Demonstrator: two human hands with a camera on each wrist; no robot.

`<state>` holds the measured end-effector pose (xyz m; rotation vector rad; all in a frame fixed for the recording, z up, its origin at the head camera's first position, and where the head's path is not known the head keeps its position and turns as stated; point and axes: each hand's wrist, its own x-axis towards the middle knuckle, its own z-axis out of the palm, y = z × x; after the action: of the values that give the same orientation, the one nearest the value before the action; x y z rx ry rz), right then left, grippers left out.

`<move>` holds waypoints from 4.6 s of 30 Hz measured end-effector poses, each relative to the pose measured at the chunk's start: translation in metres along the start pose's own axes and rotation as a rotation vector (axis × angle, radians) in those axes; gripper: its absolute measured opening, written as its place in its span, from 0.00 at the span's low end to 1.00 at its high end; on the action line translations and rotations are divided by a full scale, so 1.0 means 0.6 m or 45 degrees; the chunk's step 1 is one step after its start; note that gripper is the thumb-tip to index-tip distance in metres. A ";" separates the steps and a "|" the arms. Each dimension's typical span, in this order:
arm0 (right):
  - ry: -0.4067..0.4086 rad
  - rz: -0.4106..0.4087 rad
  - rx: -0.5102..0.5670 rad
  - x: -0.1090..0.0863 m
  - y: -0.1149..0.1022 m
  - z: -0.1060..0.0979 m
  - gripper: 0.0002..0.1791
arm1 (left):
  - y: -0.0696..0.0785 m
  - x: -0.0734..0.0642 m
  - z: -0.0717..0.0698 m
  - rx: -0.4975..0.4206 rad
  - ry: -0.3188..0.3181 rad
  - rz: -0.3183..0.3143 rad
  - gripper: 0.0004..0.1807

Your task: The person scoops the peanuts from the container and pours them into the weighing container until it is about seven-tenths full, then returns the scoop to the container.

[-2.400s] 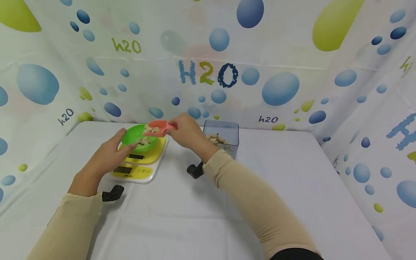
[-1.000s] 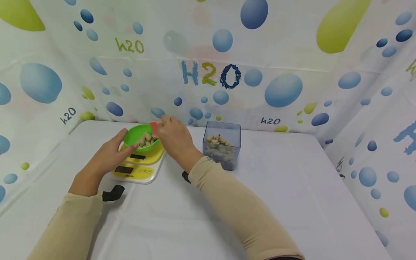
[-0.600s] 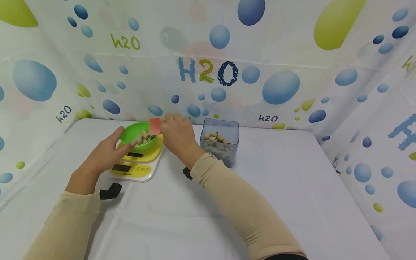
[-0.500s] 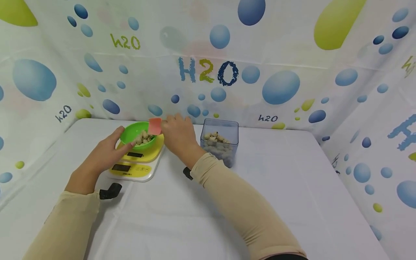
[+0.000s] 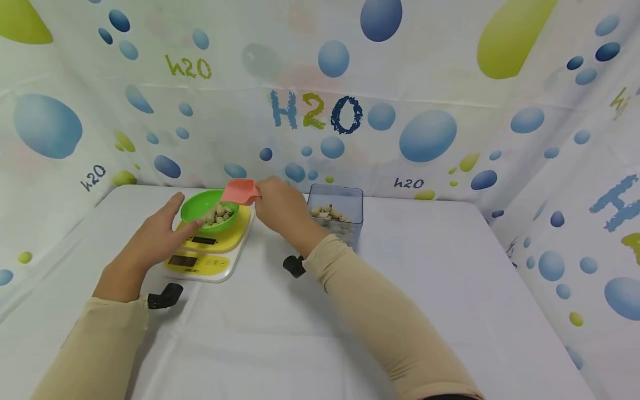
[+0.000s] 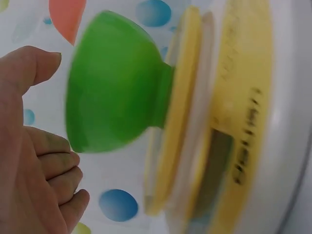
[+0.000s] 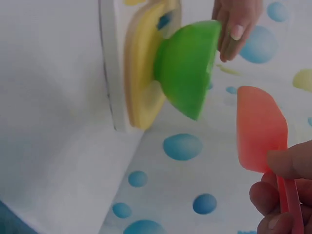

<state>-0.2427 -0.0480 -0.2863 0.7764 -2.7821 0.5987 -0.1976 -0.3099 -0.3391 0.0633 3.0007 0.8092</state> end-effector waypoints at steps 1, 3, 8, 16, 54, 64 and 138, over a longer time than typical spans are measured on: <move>-0.011 0.024 0.050 -0.002 0.004 -0.008 0.11 | 0.004 0.000 -0.002 -0.001 0.014 0.011 0.50; -0.024 0.057 0.126 -0.006 0.014 -0.024 0.13 | 0.013 0.002 -0.006 -0.003 0.044 0.047 0.50; -0.058 0.131 0.195 -0.022 0.058 -0.065 0.19 | 0.055 0.007 -0.006 -0.021 0.058 0.119 0.50; 0.011 0.177 0.142 -0.075 0.149 -0.137 0.21 | 0.145 0.031 0.033 -0.037 0.010 0.283 0.48; -0.284 -0.285 -0.938 -0.105 0.194 -0.144 0.09 | 0.286 0.082 0.163 -0.175 -0.104 0.545 0.37; -0.347 -0.222 -0.670 -0.093 0.200 -0.143 0.08 | 0.284 0.081 0.162 -0.174 -0.114 0.495 0.38; -0.428 -0.027 -0.137 -0.096 0.233 -0.150 0.13 | 0.285 0.088 0.163 -0.181 -0.128 0.476 0.39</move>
<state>-0.2612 0.1259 -0.2676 0.9606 -3.0707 0.3361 -0.2407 -0.1106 -0.3383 0.6548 2.8642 1.0091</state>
